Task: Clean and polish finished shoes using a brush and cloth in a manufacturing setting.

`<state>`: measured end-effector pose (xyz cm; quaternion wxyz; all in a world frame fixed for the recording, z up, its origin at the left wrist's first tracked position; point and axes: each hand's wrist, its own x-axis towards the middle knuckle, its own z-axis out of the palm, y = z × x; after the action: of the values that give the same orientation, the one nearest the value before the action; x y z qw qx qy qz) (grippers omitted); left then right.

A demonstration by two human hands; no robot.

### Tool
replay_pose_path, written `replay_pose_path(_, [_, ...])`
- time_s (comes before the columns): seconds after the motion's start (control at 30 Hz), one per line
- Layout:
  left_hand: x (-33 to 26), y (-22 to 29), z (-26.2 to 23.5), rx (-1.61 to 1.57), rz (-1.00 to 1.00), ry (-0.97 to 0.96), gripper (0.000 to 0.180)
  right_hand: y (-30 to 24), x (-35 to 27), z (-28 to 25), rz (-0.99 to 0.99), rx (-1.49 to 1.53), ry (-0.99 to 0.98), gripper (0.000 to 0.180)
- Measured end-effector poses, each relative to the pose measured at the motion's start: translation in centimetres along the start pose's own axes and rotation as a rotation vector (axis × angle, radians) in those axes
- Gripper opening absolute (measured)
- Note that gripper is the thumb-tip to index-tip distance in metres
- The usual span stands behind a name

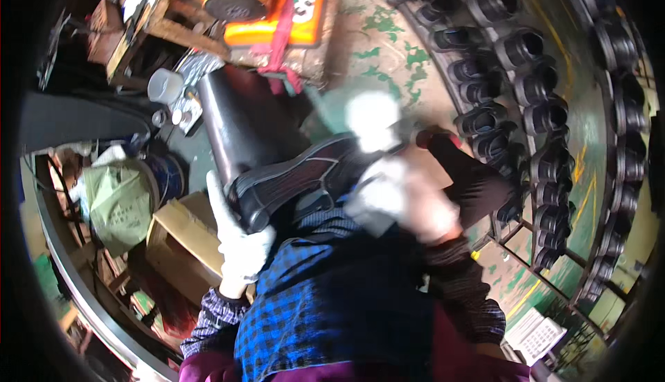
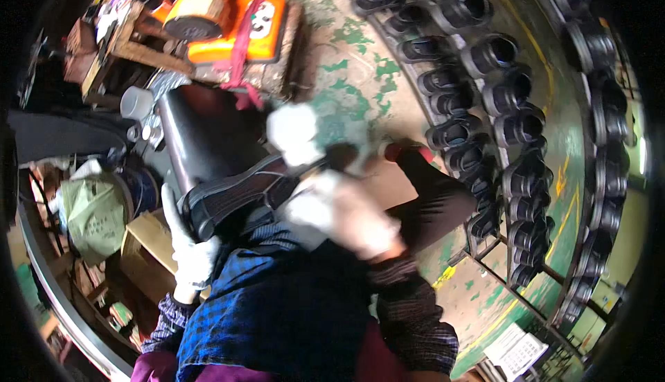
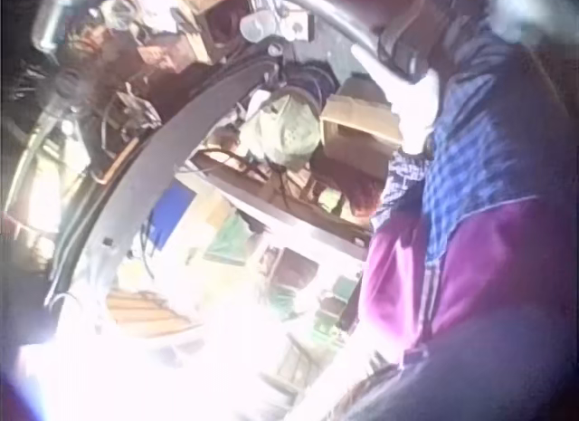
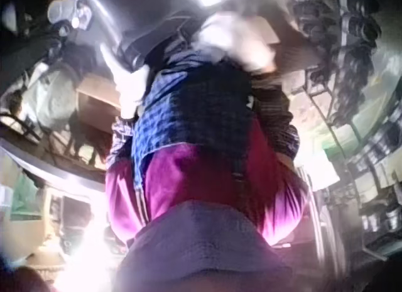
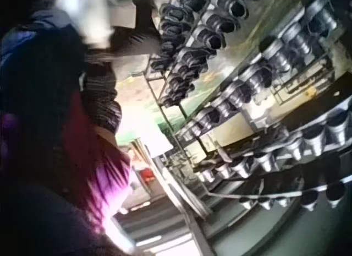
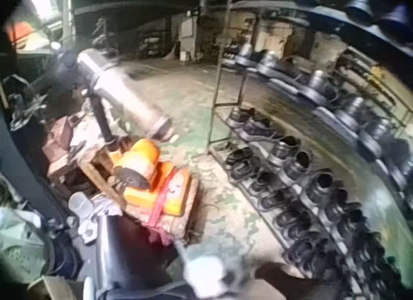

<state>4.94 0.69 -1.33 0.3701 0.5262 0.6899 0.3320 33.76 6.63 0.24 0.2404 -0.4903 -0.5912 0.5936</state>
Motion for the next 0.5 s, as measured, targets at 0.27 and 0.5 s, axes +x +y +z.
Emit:
replay_pose_path(0.27, [2.4, -4.5, 0.6, 0.407, 0.481, -0.124, 0.08, -4.0, 1.0, 5.4, -0.191, -0.085, -0.179, 0.036])
replay_pose_path(0.5, [2.4, 9.9, 6.9, -0.441, 0.423, -0.325, 0.072, -6.3, -3.6, 2.5, -0.217, 0.15, 0.296, 0.034])
